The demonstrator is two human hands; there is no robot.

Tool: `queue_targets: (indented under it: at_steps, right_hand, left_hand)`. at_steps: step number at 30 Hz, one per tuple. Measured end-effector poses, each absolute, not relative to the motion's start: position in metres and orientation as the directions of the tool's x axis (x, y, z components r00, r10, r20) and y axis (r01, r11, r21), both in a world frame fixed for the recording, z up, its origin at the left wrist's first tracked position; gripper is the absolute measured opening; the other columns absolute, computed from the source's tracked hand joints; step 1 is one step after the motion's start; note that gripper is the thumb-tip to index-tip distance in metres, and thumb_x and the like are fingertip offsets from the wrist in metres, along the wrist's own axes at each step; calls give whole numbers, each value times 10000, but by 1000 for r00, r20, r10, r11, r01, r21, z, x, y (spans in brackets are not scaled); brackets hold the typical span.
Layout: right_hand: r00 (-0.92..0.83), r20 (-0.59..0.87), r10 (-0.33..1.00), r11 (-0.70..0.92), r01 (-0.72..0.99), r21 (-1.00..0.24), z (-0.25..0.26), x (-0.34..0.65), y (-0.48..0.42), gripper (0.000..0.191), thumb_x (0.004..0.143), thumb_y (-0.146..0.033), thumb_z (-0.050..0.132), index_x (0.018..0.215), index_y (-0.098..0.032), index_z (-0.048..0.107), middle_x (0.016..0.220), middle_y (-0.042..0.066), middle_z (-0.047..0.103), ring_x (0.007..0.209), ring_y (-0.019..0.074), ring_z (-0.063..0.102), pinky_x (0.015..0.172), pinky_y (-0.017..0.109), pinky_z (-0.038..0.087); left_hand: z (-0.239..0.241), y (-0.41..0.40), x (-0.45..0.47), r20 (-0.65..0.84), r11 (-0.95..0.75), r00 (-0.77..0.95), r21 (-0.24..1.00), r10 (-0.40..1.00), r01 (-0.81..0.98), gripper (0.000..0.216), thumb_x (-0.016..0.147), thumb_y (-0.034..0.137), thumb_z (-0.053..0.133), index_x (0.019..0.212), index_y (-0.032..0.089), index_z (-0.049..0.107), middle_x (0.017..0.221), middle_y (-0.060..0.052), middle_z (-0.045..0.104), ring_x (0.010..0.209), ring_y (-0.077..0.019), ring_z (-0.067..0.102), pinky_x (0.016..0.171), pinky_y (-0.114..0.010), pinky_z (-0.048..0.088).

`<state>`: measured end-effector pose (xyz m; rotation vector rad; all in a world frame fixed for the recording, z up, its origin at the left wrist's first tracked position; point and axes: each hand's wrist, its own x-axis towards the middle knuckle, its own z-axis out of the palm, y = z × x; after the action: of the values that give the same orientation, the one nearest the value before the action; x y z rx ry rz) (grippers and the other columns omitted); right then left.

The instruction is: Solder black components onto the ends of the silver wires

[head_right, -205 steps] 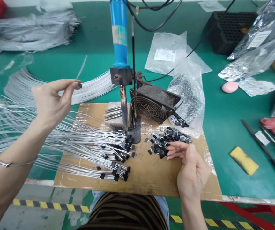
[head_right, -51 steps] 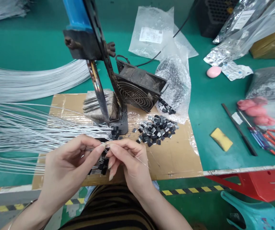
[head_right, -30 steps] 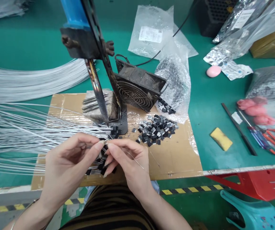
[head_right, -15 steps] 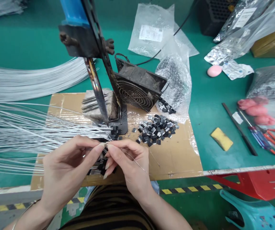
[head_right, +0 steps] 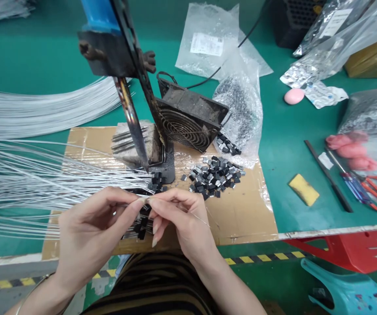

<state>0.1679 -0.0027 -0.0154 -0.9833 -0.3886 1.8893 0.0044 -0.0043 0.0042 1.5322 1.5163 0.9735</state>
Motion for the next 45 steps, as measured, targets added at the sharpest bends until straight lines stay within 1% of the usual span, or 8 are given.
queue_targets:
  at_steps: [21, 27, 30, 33, 36, 38, 40, 45]
  right_hand:
    - [-121, -481, 868, -420, -695, -584, -20, 153, -10, 86, 821, -292, 859, 829, -207, 851, 671, -4, 731, 429, 61, 595, 398, 135, 536]
    - [-89, -449, 889, -394, -649, -651, -22, 151, -17, 103, 858, -318, 837, 866, -216, 853, 680, 0, 733, 435, 74, 594, 392, 159, 546]
    - [-5, -367, 930, -333, -432, -838, -23, 165, -15, 129, 919, -339, 794, 990, -249, 852, 784, 12, 768, 488, 90, 638, 425, 189, 561]
    - [204, -45, 978, -77, 151, -986, -23, 193, -3, 138, 943, -249, 763, 1061, -245, 835, 926, 27, 774, 585, 98, 641, 517, 237, 577]
    - [-77, 308, 948, 273, 691, -669, -25, 221, 16, 182, 959, -171, 714, 1122, -182, 795, 951, 65, 779, 829, 201, 659, 745, 371, 604]
    - [-314, 302, 900, 428, 766, -480, -27, 233, 28, 189, 978, -160, 676, 1146, -150, 764, 964, 82, 774, 897, 244, 627, 792, 417, 583]
    - [-405, 269, 874, 484, 781, -396, -30, 239, 35, 161, 991, -159, 654, 1120, -142, 748, 952, 84, 761, 894, 255, 604, 783, 420, 564]
    - [-337, 299, 893, 438, 806, -398, -34, 236, 34, 46, 984, -169, 664, 989, -157, 708, 880, 67, 714, 883, 254, 600, 775, 407, 538]
  left_hand:
    - [-3, -8, 10, 15, 4, -45, 921, 999, 389, 71, 944, 181, 721, 885, 220, 725, 717, 23, 706, 592, -87, 598, 534, -210, 443]
    - [-4, -7, 8, -58, 66, -33, 939, 998, 337, 74, 958, 211, 718, 885, 220, 725, 740, 16, 726, 618, -81, 622, 552, -175, 454]
    - [-2, -4, 6, -103, 113, -48, 945, 994, 308, 84, 948, 220, 727, 865, 215, 720, 718, 26, 700, 580, -58, 566, 531, -144, 429]
    - [1, -1, 5, -110, 127, -74, 952, 991, 278, 66, 930, 205, 738, 866, 219, 736, 682, 45, 664, 540, -37, 505, 505, -107, 410]
    - [3, 1, 4, -113, 127, -72, 963, 991, 239, 62, 922, 186, 736, 909, 236, 771, 714, 41, 693, 567, -37, 551, 529, -83, 449]
    - [4, 1, 3, -105, 117, -64, 964, 992, 239, 81, 917, 173, 736, 907, 239, 780, 745, 35, 718, 603, -36, 596, 558, -68, 468]
    - [4, 1, 2, -92, 103, -55, 963, 994, 250, 88, 913, 167, 737, 887, 241, 778, 761, 36, 728, 622, -33, 618, 580, -60, 476]
    - [4, 1, 0, -84, 93, -42, 957, 996, 275, 77, 903, 183, 752, 875, 250, 774, 755, 46, 730, 595, -40, 601, 551, -87, 465]
